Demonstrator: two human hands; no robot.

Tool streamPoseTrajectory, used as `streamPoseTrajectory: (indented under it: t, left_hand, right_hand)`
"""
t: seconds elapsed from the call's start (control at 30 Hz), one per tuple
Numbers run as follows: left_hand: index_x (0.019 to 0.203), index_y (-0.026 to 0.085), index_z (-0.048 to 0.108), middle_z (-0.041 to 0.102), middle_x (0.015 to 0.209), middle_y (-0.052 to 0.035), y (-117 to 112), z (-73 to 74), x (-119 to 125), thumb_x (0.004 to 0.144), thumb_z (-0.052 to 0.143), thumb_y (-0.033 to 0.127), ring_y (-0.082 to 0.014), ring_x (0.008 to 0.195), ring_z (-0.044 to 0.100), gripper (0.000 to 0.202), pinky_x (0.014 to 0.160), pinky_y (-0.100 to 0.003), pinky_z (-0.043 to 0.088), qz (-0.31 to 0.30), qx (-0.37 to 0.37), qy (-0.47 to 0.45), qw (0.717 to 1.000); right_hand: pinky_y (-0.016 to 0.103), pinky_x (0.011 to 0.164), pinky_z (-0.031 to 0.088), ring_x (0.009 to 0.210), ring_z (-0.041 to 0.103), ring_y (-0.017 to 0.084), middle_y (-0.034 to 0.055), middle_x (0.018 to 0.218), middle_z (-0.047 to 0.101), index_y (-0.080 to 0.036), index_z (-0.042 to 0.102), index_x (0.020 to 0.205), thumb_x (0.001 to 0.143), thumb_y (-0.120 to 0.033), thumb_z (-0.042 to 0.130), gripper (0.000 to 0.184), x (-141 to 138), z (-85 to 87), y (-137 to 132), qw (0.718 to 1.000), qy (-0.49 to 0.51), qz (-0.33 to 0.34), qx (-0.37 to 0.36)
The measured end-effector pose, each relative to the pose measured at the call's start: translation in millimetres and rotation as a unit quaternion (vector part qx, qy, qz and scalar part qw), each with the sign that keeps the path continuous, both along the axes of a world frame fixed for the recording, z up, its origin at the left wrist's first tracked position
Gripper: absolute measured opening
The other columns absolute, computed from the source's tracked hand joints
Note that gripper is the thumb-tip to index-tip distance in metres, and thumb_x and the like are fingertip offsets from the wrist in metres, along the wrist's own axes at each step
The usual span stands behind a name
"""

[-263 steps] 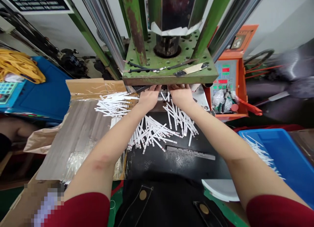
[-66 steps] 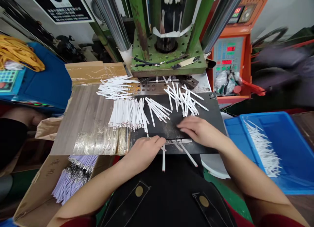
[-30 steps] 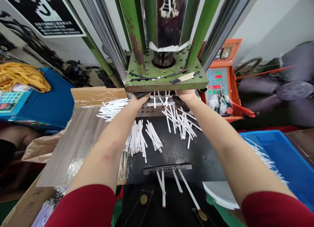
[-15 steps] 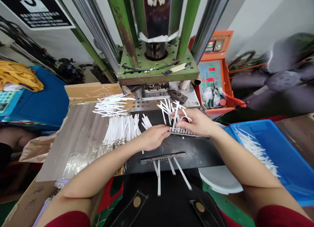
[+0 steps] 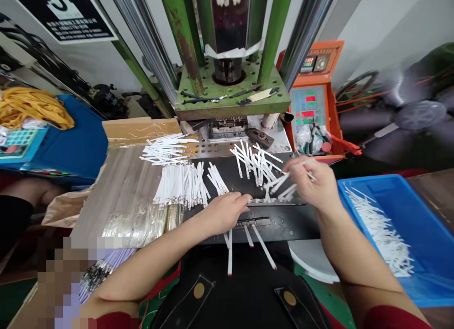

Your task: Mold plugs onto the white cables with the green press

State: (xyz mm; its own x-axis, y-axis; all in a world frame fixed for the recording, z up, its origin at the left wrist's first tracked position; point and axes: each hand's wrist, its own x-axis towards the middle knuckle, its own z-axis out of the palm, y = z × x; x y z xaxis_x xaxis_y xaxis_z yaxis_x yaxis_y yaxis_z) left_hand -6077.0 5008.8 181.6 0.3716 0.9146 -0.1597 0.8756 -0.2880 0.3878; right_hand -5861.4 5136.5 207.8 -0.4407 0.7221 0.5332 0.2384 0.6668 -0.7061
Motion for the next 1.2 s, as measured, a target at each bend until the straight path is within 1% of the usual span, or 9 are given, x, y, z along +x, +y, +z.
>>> streamPoseTrajectory:
  t: [0.17, 0.27, 0.37, 0.43, 0.6, 0.77, 0.87, 1.0, 1.2]
  left_hand:
    - [0.12, 0.017, 0.059, 0.066, 0.095, -0.0081, -0.5, -4.3, 4.0, 0.098, 0.044, 0.015, -0.0231, 0.091, 0.066, 0.026, 0.079, -0.034, 0.053, -0.016, -0.001, 0.041, 0.999]
    - [0.124, 0.018, 0.058, 0.068, 0.099, -0.0087, -3.5, -9.0, 3.6, 0.099, 0.045, 0.018, -0.0235, 0.093, 0.067, 0.028, 0.08, -0.034, 0.054, -0.009, -0.007, 0.043, 0.999]
    - [0.125, 0.019, 0.058, 0.069, 0.103, -0.0089, -6.3, -10.0, 0.7, 0.1, 0.046, 0.02, -0.0233, 0.095, 0.069, 0.028, 0.081, -0.034, 0.055, 0.004, -0.004, 0.033, 0.999]
    - [0.124, 0.017, 0.059, 0.07, 0.104, -0.009, -6.7, -9.7, -0.5, 0.1, 0.048, 0.022, -0.0236, 0.096, 0.069, 0.027, 0.083, -0.035, 0.056, 0.008, 0.005, 0.015, 1.0]
    - [0.111, 0.015, 0.062, 0.071, 0.102, -0.0095, -0.9, -10.8, 5.4, 0.1, 0.05, 0.025, -0.0255, 0.096, 0.068, 0.019, 0.085, -0.039, 0.056, 0.007, 0.048, 0.009, 0.999]
    - [0.105, 0.017, 0.064, 0.068, 0.109, -0.0093, -5.5, 1.1, -8.3, 0.1, 0.049, 0.021, -0.0233, 0.096, 0.066, 0.016, 0.081, -0.036, 0.054, -0.008, 0.049, 0.019, 0.999]
    - [0.105, 0.019, 0.064, 0.066, 0.11, -0.007, -21.8, 16.7, -34.4, 0.093, 0.056, 0.015, -0.0224, 0.097, 0.065, 0.015, 0.082, -0.035, 0.052, 0.018, -0.004, 0.015, 1.0]
    - [0.099, 0.021, 0.067, 0.066, 0.098, -0.0041, -46.1, 22.1, -52.0, 0.083, 0.069, 0.019, -0.0228, 0.089, 0.065, 0.016, 0.078, -0.034, 0.051, 0.004, -0.072, 0.05, 0.996]
    - [0.095, 0.02, 0.069, 0.071, 0.089, -0.0042, -49.4, 15.6, -54.2, 0.094, 0.054, 0.025, -0.0215, 0.08, 0.069, 0.016, 0.072, -0.033, 0.054, -0.018, 0.012, 0.092, 0.996]
  right_hand:
    - [0.026, 0.045, 0.034, 0.045, 0.046, 0.011, -0.0031, 0.058, 0.056, -0.021, 0.065, 0.075, 0.097, -0.053, 0.055, 0.039, -17.6, 38.9, 38.0, 0.996, 0.074, -0.021, -0.05]
    - [0.025, 0.05, 0.038, 0.049, 0.05, 0.012, -0.0039, 0.054, 0.054, -0.019, 0.066, 0.072, 0.089, -0.064, 0.061, 0.048, -39.3, 36.1, 66.0, 0.979, -0.147, 0.104, -0.093]
    - [0.029, 0.061, 0.046, 0.065, 0.063, 0.018, 0.0041, 0.074, 0.069, -0.016, 0.069, 0.088, 0.079, -0.059, 0.075, 0.044, -54.8, 13.0, 73.0, 0.936, -0.339, 0.061, -0.076]
    - [0.031, 0.066, 0.049, 0.073, 0.067, 0.022, 0.0094, 0.087, 0.072, -0.015, 0.068, 0.104, 0.079, -0.052, 0.078, 0.045, -55.0, -1.4, 54.9, 0.927, -0.371, 0.019, -0.044]
    - [0.034, 0.073, 0.054, 0.08, 0.07, 0.024, 0.0065, 0.085, 0.074, -0.02, 0.069, 0.096, 0.09, -0.037, 0.068, 0.018, -20.1, -15.5, -18.6, 0.923, -0.333, 0.195, 0.005]
    - [0.047, 0.08, 0.057, 0.085, 0.071, 0.029, 0.0121, 0.094, 0.076, -0.022, 0.07, 0.098, 0.099, -0.037, 0.051, 0.025, 62.5, -25.0, -16.4, 0.961, -0.272, -0.035, 0.022]
    - [0.063, 0.092, 0.051, 0.105, 0.068, 0.038, 0.0151, 0.107, 0.074, -0.024, 0.07, 0.106, 0.094, -0.042, 0.057, 0.025, 88.7, -38.1, -21.3, 0.956, -0.279, -0.058, 0.068]
    - [0.071, 0.109, 0.038, 0.138, 0.047, 0.038, 0.0151, 0.139, 0.059, -0.024, 0.069, 0.112, 0.093, -0.025, 0.058, 0.022, 57.6, -62.7, -67.9, 0.954, -0.278, 0.082, 0.078]
    - [0.055, 0.101, 0.053, 0.113, 0.064, 0.028, 0.0127, 0.115, 0.072, -0.019, 0.065, 0.114, 0.096, -0.013, 0.049, 0.025, 25.7, -65.0, -69.0, 0.949, -0.246, 0.144, 0.131]
